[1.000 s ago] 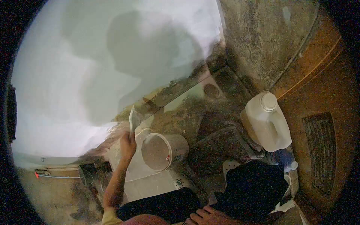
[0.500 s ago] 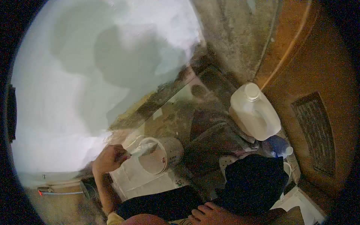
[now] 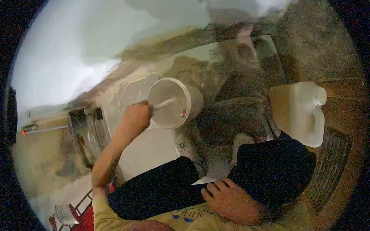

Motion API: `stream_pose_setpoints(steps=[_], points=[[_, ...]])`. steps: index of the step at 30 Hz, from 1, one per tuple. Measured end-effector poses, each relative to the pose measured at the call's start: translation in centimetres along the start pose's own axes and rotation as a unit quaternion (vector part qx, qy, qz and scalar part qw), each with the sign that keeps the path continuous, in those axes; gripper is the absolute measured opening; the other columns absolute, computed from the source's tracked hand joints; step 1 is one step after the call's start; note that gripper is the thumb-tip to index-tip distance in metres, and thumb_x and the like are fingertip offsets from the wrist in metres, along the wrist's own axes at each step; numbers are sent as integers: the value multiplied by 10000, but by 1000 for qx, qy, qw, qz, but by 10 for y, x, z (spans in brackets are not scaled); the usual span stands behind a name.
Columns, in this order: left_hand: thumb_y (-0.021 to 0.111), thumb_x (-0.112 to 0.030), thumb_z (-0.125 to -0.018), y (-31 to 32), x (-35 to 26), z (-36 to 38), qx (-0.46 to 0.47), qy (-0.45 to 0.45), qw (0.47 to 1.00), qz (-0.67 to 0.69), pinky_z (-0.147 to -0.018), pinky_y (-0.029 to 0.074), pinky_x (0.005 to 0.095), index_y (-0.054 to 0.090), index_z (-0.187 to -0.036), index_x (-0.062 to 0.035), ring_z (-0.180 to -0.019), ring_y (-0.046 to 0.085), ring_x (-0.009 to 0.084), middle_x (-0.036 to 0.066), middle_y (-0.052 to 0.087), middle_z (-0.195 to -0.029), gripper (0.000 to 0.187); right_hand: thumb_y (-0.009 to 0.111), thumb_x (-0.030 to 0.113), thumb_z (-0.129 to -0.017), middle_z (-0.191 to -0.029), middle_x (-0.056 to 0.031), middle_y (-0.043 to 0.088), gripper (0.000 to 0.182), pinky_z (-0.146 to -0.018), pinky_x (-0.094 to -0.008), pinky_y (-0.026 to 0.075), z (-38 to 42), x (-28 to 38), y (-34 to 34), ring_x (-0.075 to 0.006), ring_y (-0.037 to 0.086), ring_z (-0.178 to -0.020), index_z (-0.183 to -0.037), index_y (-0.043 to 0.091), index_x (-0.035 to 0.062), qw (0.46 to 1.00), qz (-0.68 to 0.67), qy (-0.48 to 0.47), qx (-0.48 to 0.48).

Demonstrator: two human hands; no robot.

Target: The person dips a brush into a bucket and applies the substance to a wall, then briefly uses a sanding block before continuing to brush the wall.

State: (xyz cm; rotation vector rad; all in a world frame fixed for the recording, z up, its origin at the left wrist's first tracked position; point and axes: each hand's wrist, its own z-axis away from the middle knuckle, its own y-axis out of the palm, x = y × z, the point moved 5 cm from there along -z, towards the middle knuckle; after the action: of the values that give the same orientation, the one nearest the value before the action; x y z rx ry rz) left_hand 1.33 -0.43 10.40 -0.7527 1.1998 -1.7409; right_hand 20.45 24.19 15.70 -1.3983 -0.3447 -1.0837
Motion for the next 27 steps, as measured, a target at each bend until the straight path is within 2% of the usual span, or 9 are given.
stream_pose_setpoints(steps=[2,4,6,9,12,16,20,22,27], points=[[578,-87,-798,17,-1,-12,-9,18,1000,-19,-606,537,436,649,-731,-22,-733,666,351,172,629,-760,117,523,175,-864,-1114,-161,589,396,-890,-412,456,-7,-6,-1,-294,573,-1044,-1215,548,-8,999,14,32,30],[604,-133,-819,37,-2,-25,63,4,997,-37,-640,536,457,636,-783,-9,-745,660,361,194,639,-830,133,520,179,-865,-1103,-156,589,395,-883,-408,456,-13,-6,-1,-289,573,-1040,-1213,552,-4,999,29,29,33],[582,-125,-829,47,-5,-35,70,26,997,-26,-619,537,459,642,-789,-12,-721,663,359,195,642,-807,134,517,183,-865,-1092,-150,589,394,-875,-405,457,-18,-4,-5,-285,573,-1036,-1212,556,0,998,41,30,31],[550,-116,-847,61,-8,-53,70,56,996,-13,-601,541,462,655,-813,-21,-697,667,359,198,646,-769,145,571,158,-846,-1232,-165,546,485,-995,-411,400,-25,0,-5,-307,528,-1133,-1300,488,8,994,18,49,100],[544,-124,-853,71,-8,-64,40,67,997,-16,-607,546,465,663,-848,-30,-700,669,362,199,649,-762,151,554,171,-860,-1220,-167,554,456,-999,-404,399,-38,3,3,-304,534,-1126,-1283,508,6,997,-4,46,59],[564,-145,-846,83,-11,-76,1,89,996,-7,-614,554,461,670,-882,-37,-708,673,369,202,657,-772,156,508,192,-866,-1132,-146,592,386,-904,-398,447,-40,16,4,-274,556,-1050,-1195,563,-3,1000,12,-18,-18],[585,-124,-816,93,-16,-84,33,88,996,-4,-621,556,463,674,-879,-34,-720,677,368,207,662,-784,141,514,193,-858,-1124,-144,598,370,-898,-396,451,-36,19,7,-274,555,-1044,-1159,577,-12,999,7,-6,-32],[609,-103,-778,101,-20,-85,99,91,991,-23,-640,558,468,671,-891,-30,-746,684,360,214,668,-802,149,516,192,-855,-1121,-143,598,364,-899,-396,450,-33,20,6,-273,555,-1043,-1150,582,-11,999,4,2,-47],[641,-105,-729,101,-20,-83,101,118,987,-36,-647,561,466,671,-846,-22,-759,686,355,213,672,-806,146,521,187,-847,-1099,-138,601,350,-893,-396,453,-25,24,9,-266,561,-1028,-1128,593,-8,998,-3,7,-67]])
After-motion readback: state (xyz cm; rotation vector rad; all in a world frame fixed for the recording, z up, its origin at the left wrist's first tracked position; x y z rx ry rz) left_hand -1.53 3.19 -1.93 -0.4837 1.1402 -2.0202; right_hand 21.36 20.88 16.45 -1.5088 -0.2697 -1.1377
